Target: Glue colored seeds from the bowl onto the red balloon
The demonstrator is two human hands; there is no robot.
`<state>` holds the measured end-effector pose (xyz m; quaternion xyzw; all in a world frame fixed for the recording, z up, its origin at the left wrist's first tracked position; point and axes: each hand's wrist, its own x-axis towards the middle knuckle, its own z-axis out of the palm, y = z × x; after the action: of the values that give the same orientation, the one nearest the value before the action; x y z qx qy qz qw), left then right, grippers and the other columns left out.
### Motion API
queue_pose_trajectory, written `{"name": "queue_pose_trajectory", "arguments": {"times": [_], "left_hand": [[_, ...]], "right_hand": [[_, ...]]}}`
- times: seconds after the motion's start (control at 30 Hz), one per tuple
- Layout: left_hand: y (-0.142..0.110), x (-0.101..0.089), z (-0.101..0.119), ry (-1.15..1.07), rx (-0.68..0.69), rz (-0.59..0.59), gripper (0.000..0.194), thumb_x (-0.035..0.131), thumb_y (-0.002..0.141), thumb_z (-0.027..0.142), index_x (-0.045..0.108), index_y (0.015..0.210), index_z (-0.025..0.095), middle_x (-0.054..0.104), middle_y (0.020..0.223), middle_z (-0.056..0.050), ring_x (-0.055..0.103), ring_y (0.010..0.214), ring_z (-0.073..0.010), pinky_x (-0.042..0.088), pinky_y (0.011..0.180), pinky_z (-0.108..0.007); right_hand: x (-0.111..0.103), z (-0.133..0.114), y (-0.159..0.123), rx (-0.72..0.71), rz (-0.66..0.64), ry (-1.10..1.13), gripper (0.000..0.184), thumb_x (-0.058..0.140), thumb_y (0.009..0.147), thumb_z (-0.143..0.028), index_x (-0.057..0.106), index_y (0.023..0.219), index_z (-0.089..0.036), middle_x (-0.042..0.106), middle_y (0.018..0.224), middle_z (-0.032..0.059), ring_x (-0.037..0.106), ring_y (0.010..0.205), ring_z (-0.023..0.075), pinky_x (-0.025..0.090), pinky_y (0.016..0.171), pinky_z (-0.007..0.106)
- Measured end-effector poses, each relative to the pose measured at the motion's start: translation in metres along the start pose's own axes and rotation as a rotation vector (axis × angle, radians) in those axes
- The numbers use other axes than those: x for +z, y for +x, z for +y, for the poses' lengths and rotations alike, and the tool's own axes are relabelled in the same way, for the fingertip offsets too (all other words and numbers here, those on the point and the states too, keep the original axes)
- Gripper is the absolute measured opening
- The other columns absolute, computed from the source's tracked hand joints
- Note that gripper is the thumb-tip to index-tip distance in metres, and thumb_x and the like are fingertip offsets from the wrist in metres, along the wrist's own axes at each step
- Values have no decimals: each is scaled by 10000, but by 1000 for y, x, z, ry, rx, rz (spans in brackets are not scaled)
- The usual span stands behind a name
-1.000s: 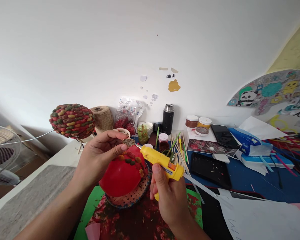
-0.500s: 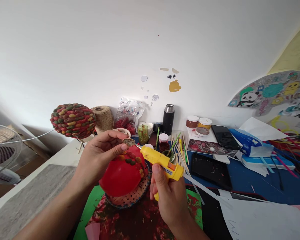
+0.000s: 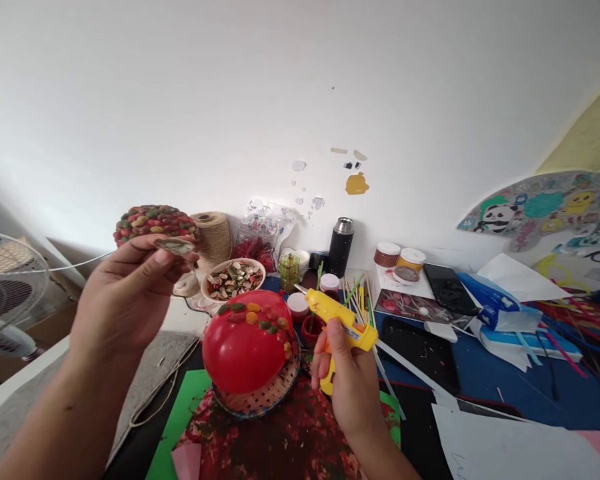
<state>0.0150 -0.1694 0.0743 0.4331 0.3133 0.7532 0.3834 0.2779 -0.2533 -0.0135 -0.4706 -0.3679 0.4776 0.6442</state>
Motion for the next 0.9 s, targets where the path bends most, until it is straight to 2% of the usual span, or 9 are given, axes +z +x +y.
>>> {"name": "queue_pose_trajectory", "arguments": {"times": [0.13, 0.2, 0.27, 0.33, 0.47, 0.53, 0.6, 0.73, 0.9], "left_hand": [[21, -50, 15, 11, 53, 139, 351, 1125, 720, 258, 836, 910, 200, 878, 894, 44, 753, 851, -151, 630, 816, -270], [31, -75, 23, 38, 127, 259, 342, 1097, 737, 222, 786, 879, 212, 865, 869, 68, 753, 834, -163, 594, 720, -267], [36, -93, 27, 87, 115, 353, 360, 1085, 703, 169, 756, 842, 217, 848, 823, 80, 748, 800, -158, 588, 687, -252], [33, -101, 25, 133, 83, 359, 359, 1089, 689, 172, 766, 837, 221, 841, 802, 80, 740, 770, -146, 621, 722, -239], [6, -94, 5, 234, 74, 251, 358, 1122, 668, 250, 851, 900, 222, 828, 754, 71, 746, 746, -121, 635, 805, -192], [-9, -85, -4, 333, 38, 123, 322, 1109, 726, 315, 888, 945, 228, 871, 840, 38, 766, 808, -139, 628, 815, -198], [-21, -77, -8, 499, 32, -22, 279, 1072, 799, 397, 909, 972, 251, 888, 908, 10, 774, 856, -185, 629, 805, -250], [-35, -63, -6, 806, 164, -220, 230, 964, 885, 500, 910, 979, 298, 891, 958, -26, 788, 882, -249, 622, 823, -323], [-39, -55, -4, 909, 292, -418, 101, 875, 956, 417, 915, 978, 327, 902, 978, -58, 823, 925, -287, 643, 938, -379]], "right_hand": [[-2, 11, 3, -39, 41, 47, 762, 798, 909, -930, 691, 669, -216, 500, 452, -70, 511, 315, 122, 431, 371, 243], [-2, 17, 3, -50, 51, 48, 723, 804, 943, -888, 690, 685, -222, 492, 452, -74, 511, 319, 128, 424, 373, 247], [-3, 21, 2, -48, 46, 36, 704, 808, 951, -874, 675, 696, -232, 491, 455, -74, 518, 327, 137, 419, 373, 253], [-4, 20, 1, -39, 27, 18, 702, 810, 948, -878, 668, 706, -235, 497, 462, -72, 523, 331, 141, 425, 380, 258], [-6, 12, 1, -34, -44, -28, 739, 805, 923, -915, 704, 705, -216, 499, 469, -64, 540, 335, 148, 473, 411, 278], [-7, 12, 2, -41, -25, -30, 731, 812, 930, -897, 709, 699, -212, 500, 472, -61, 552, 340, 152, 478, 421, 279], [-8, 16, 2, -39, 17, -4, 709, 809, 959, -861, 689, 690, -216, 504, 478, -59, 555, 346, 149, 461, 422, 268], [-11, 26, 2, -14, 37, 3, 673, 811, 1001, -805, 705, 710, -207, 540, 488, -34, 530, 378, 138, 407, 411, 245], [-14, 29, 0, -22, 30, 10, 646, 829, 1000, -798, 731, 773, -200, 535, 502, -42, 548, 401, 140, 344, 401, 229]]}}
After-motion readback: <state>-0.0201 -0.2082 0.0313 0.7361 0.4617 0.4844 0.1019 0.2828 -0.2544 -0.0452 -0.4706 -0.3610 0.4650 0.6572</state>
